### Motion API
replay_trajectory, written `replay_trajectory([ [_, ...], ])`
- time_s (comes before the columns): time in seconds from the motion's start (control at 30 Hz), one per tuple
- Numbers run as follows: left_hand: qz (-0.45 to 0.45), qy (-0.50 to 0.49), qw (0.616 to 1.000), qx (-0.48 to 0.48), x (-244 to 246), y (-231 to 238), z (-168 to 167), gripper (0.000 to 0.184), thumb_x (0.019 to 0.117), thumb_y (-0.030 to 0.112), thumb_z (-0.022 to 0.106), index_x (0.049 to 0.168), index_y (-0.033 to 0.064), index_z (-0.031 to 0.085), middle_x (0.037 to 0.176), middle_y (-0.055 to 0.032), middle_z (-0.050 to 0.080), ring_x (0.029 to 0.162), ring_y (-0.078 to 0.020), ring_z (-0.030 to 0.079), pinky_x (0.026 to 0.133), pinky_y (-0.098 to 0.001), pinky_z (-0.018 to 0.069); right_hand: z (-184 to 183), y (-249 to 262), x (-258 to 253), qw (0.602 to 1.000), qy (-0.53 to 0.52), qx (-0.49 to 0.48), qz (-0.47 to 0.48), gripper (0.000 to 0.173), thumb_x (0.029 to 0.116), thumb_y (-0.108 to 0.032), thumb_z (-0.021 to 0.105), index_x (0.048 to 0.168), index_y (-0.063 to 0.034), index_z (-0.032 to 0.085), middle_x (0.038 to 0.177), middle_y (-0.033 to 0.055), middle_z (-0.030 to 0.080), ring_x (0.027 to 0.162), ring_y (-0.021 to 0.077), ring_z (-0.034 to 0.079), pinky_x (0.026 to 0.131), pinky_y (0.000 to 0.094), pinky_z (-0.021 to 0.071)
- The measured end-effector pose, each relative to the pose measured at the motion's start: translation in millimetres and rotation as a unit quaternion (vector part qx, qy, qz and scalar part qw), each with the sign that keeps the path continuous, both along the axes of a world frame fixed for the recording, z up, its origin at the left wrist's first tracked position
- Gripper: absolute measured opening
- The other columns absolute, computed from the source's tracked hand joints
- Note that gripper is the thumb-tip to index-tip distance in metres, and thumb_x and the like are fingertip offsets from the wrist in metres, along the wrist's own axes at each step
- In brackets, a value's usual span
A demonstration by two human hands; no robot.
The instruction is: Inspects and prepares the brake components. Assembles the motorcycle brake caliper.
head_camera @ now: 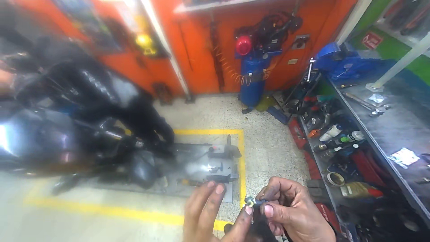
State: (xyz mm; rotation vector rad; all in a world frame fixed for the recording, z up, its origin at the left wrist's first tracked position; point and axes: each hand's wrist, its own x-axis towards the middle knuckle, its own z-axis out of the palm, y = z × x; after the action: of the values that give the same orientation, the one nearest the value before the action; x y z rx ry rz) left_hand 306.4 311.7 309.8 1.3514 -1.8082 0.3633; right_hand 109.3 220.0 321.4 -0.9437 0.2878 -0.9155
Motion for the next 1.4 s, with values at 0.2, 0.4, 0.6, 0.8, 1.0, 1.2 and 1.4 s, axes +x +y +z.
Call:
replay_trajectory([
  [0.2, 0.028, -0.015, 0.999, -0.038, -1.9, -0.1, 1.5, 0.058, 0.0861, 0.069, 0.066, 0.138, 0.0439, 0.059, 0.165, 0.0089, 0.027, 0.153, -0.0206, 0.027, 0.122, -0.0434, 0.0314, -0.8, 1.0, -1.0, 0.988, -0.027, 0.12, 0.089, 0.005, 0.0954, -0.015, 0.072, 0.098, -0.0106, 0.072, 0.093, 0.009, 0.077, 0.059, 0.0036, 0.066, 0.051, 0.017, 0.0527],
  [0.4, 0.046, -0.037, 0.998, -0.032, 7.9, 0.8, -6.1, 0.057, 0.0885, 0.071, 0.061, 0.137, 0.0405, 0.059, 0.163, 0.0037, 0.03, 0.151, -0.0223, 0.029, 0.12, -0.0454, 0.0321, -0.2, 1.7, -2.3, 0.942, -0.123, 0.227, 0.213, 0.014, 0.1035, -0.019, 0.06, 0.104, -0.0099, 0.071, 0.103, 0.0067, 0.073, 0.06, -0.0011, 0.06, 0.053, 0.0128, 0.049],
  [0.6, 0.039, -0.041, 0.997, -0.054, 5.8, 0.5, 3.2, 0.06, 0.0896, 0.072, 0.058, 0.142, 0.0443, 0.054, 0.166, 0.0059, 0.026, 0.152, -0.0231, 0.027, 0.121, -0.0463, 0.0302, 1.3, 8.8, 2.5, 0.907, -0.128, 0.283, 0.285, 0.016, 0.1049, -0.022, 0.058, 0.105, -0.01, 0.069, 0.101, 0.0034, 0.071, 0.058, -0.0027, 0.055, 0.054, 0.0113, 0.0466],
  [0.8, 0.054, -0.042, 0.996, -0.05, 12.0, 4.6, 6.3, 0.062, 0.0902, 0.075, 0.053, 0.144, 0.0453, 0.051, 0.166, 0.0058, 0.025, 0.153, -0.0232, 0.026, 0.121, -0.0468, 0.0303, 1.9, 13.2, 6.3, 0.891, -0.143, 0.305, 0.303, 0.013, 0.1047, -0.02, 0.058, 0.105, -0.0101, 0.067, 0.094, -0.0001, 0.067, 0.059, -0.0028, 0.055, 0.055, 0.0104, 0.0475],
  [1.0, 0.057, -0.052, 0.996, -0.037, 18.7, 5.3, 2.0, 0.065, 0.0907, 0.077, 0.049, 0.147, 0.0444, 0.051, 0.165, 0.0018, 0.028, 0.152, -0.0249, 0.027, 0.12, -0.0483, 0.0297, 2.3, 16.1, 9.8, 0.875, -0.18, 0.308, 0.328, 0.011, 0.1058, -0.019, 0.055, 0.109, -0.0115, 0.063, 0.087, -0.0041, 0.062, 0.06, -0.0026, 0.054, 0.058, 0.0105, 0.0478],
  [1.2, 0.048, -0.048, 0.997, -0.044, 20.1, 9.3, 3.3, 0.064, 0.0905, 0.077, 0.05, 0.146, 0.0455, 0.05, 0.164, 0.0028, 0.029, 0.151, -0.0246, 0.029, 0.12, -0.0476, 0.0302, 2.8, 22.0, 15.5, 0.871, -0.183, 0.305, 0.338, 0.012, 0.1055, -0.021, 0.056, 0.108, -0.0113, 0.064, 0.086, -0.0047, 0.061, 0.06, -0.0024, 0.053, 0.058, 0.0109, 0.0472],
  [1.4, -0.039, 0.106, 0.993, 0.018, 14.7, 16.1, 9.7, 0.062, 0.0975, 0.073, 0.035, 0.145, 0.0377, 0.051, 0.161, 0.0027, 0.033, 0.149, -0.0173, 0.033, 0.118, -0.0391, 0.0341, 1.2, 28.8, 22.9, 0.957, -0.108, 0.157, 0.218, 0.01, 0.1016, -0.022, 0.063, 0.106, -0.0148, 0.069, 0.084, -0.0033, 0.068, 0.058, -0.0026, 0.056, 0.052, 0.012, 0.0457],
])
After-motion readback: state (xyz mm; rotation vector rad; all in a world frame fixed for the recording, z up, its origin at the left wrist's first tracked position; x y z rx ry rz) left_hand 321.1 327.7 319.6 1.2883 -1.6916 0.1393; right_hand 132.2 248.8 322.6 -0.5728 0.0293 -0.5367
